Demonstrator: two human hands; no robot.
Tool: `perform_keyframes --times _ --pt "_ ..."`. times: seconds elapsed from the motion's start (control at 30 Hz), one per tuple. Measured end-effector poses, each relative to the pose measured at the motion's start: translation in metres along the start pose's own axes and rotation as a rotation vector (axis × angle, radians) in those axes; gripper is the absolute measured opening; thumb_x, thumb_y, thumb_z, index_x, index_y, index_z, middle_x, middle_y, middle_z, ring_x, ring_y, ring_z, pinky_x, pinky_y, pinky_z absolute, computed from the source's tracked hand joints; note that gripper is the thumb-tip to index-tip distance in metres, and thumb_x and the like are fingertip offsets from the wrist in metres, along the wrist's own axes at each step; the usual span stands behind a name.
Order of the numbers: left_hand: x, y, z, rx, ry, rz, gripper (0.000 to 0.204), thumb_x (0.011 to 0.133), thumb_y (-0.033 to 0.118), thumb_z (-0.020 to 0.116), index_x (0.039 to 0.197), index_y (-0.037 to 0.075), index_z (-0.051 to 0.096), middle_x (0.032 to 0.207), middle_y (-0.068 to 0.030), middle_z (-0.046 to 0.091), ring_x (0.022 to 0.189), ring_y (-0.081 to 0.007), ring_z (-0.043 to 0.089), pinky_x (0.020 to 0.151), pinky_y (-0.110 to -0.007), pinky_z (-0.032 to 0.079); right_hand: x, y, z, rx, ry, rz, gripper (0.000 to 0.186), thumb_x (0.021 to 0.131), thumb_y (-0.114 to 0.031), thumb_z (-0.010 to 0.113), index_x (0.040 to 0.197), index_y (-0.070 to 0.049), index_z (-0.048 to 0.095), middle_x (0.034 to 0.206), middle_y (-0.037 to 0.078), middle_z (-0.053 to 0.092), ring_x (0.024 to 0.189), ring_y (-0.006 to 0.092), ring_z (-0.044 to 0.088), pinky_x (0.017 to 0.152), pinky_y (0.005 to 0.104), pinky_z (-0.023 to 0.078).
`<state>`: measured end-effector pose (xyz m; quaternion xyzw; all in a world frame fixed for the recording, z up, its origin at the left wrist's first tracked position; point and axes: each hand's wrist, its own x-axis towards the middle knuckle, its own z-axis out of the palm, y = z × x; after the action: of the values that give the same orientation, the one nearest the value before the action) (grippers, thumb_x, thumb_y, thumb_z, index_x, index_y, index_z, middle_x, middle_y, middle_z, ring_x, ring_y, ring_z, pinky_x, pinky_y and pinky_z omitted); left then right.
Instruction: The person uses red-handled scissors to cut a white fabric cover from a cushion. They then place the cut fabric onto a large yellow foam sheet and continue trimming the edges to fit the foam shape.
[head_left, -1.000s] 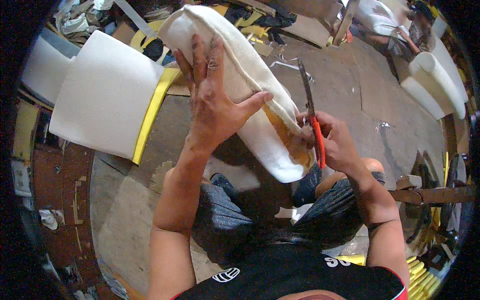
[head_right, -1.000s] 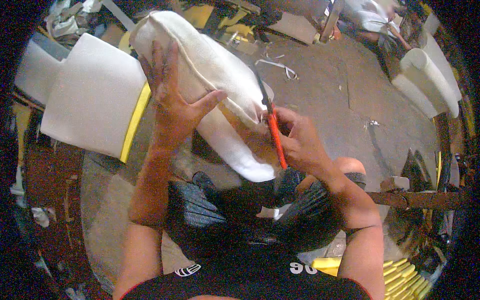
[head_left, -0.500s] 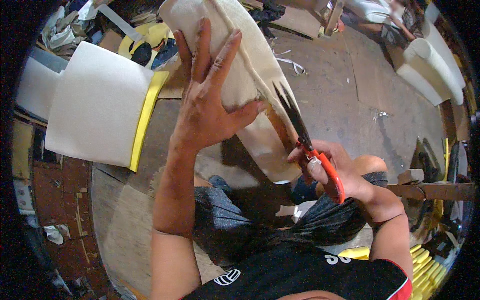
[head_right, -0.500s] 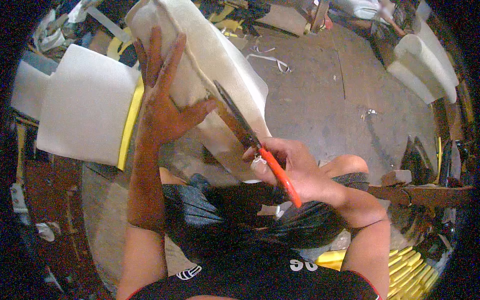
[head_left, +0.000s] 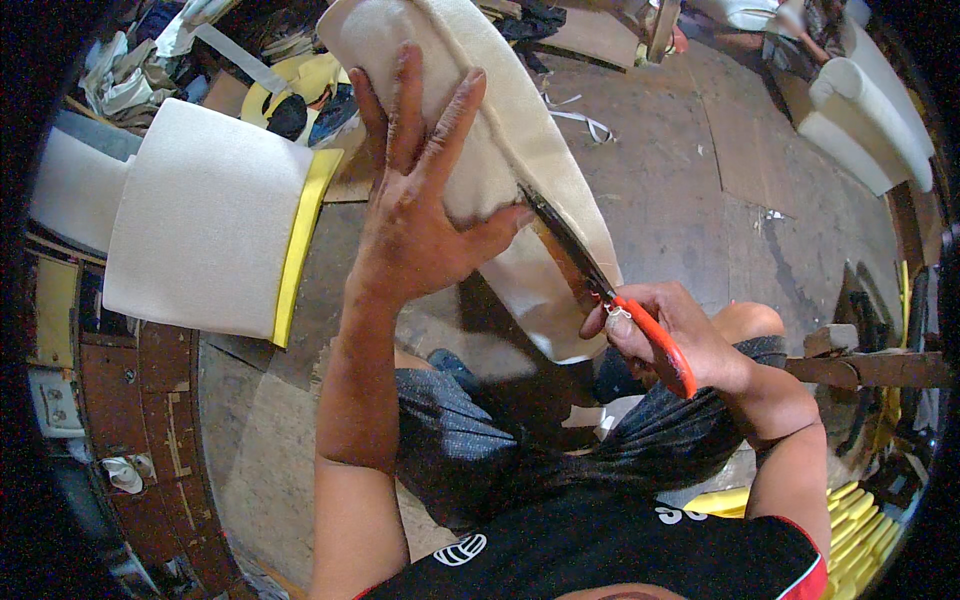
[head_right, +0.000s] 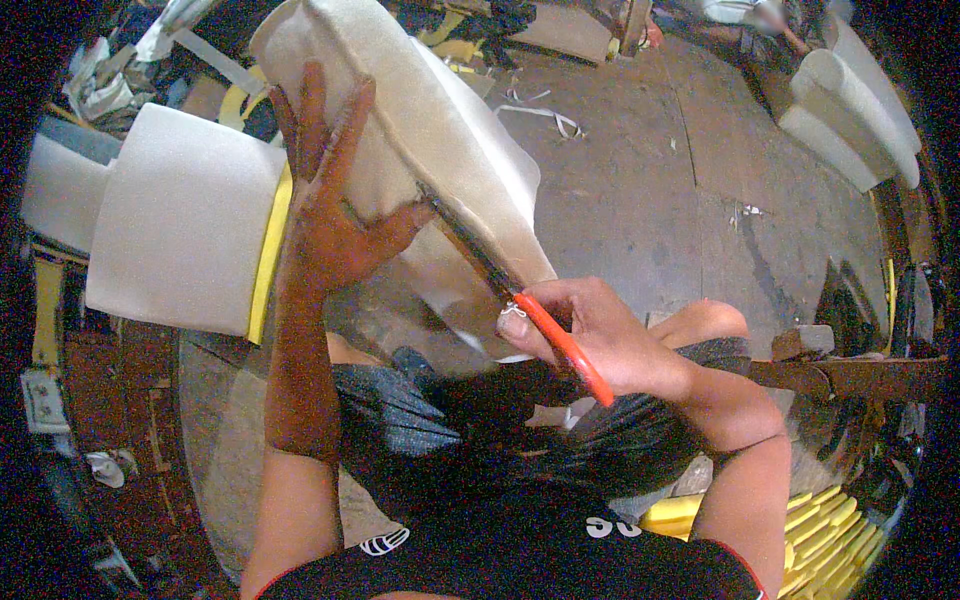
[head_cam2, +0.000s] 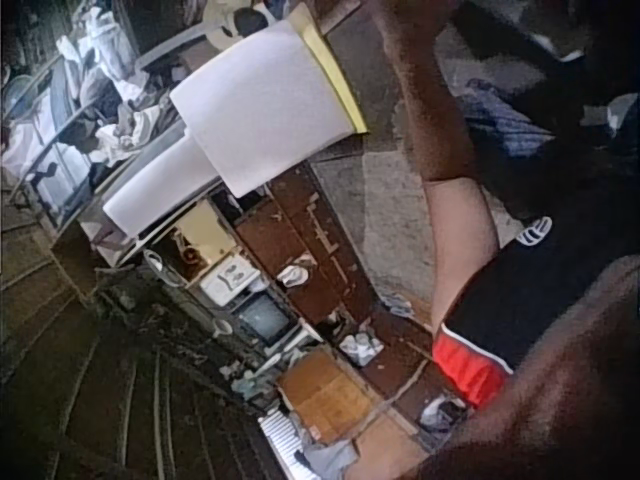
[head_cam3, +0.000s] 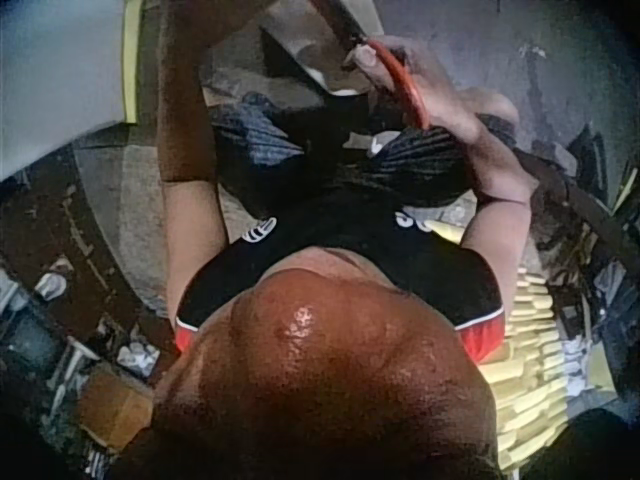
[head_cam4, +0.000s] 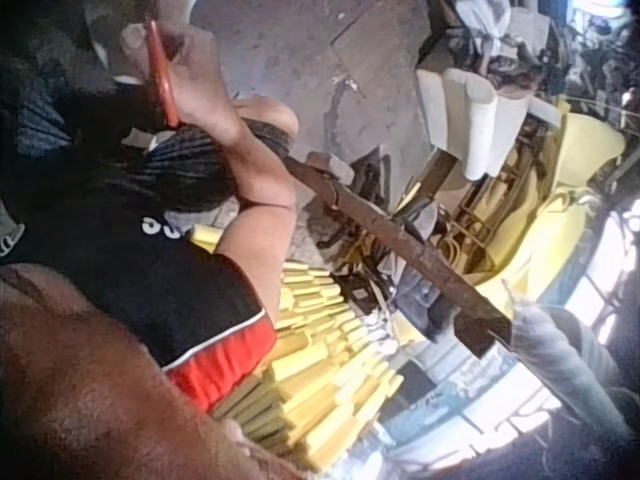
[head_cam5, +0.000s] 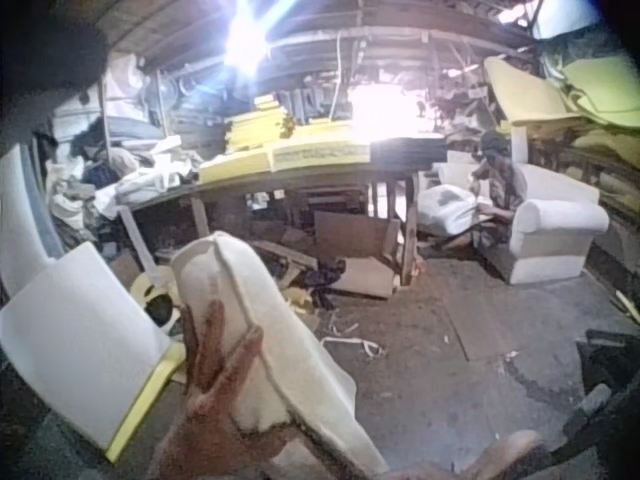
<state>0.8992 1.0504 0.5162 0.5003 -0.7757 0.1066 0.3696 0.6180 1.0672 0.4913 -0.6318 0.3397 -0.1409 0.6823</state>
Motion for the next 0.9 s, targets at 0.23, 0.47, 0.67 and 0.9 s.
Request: perform_keyframes --times 0.23,0.47,0.67,0.9 --pt "0.0 0.008 0.0 0.007 -0.022 0.008 0.102 0.061 0.032 0.088 0.15 0.018 0.041 0.163 -0.0223 0.007 0.144 -0.0584 -0.007 0.115 -0.067 0.012 -0.001 -0.004 0.004 0.026 0.061 0.05 0.035 0.096 -0.036 0.064 0.091 -0.001 0.068 0.065 -0.006 0.053 0.06 0.0036 0.048 0.051 0.0238 0.039" --pt "-0.001 0.011 0.002 0.03 -0.017 0.007 0.103 0.061 0.034 0.088 0.151 0.016 0.04 0.163 -0.0239 0.008 0.143 -0.0596 -0.006 0.115 -0.067 0.013 -0.005 -0.008 0.004 -0.048 0.087 0.097 0.034 0.095 -0.033 0.067 0.086 0.0 0.067 0.07 -0.005 0.057 0.067 0.0047 0.05 0.056 0.0266 0.041" --pt "-0.001 0.017 0.005 0.052 -0.007 0.021 0.103 0.062 0.037 0.088 0.151 0.015 0.039 0.162 -0.0243 0.008 0.143 -0.0605 -0.005 0.114 -0.067 0.012 -0.004 -0.008 0.005 -0.075 0.133 0.018 0.033 0.094 -0.032 0.069 0.088 0.001 0.068 0.072 -0.002 0.059 0.069 0.0062 0.052 0.061 0.0281 0.045" --pt "-0.002 0.021 0.006 0.051 -0.005 -0.006 0.103 0.063 0.037 0.088 0.151 0.015 0.038 0.162 -0.0244 0.008 0.142 -0.0615 -0.005 0.113 -0.069 0.013 -0.006 -0.005 0.003 -0.089 0.143 0.004 0.032 0.093 -0.03 0.07 0.088 0.001 0.067 0.072 0.0 0.06 0.07 0.0065 0.053 0.061 0.0286 0.045"
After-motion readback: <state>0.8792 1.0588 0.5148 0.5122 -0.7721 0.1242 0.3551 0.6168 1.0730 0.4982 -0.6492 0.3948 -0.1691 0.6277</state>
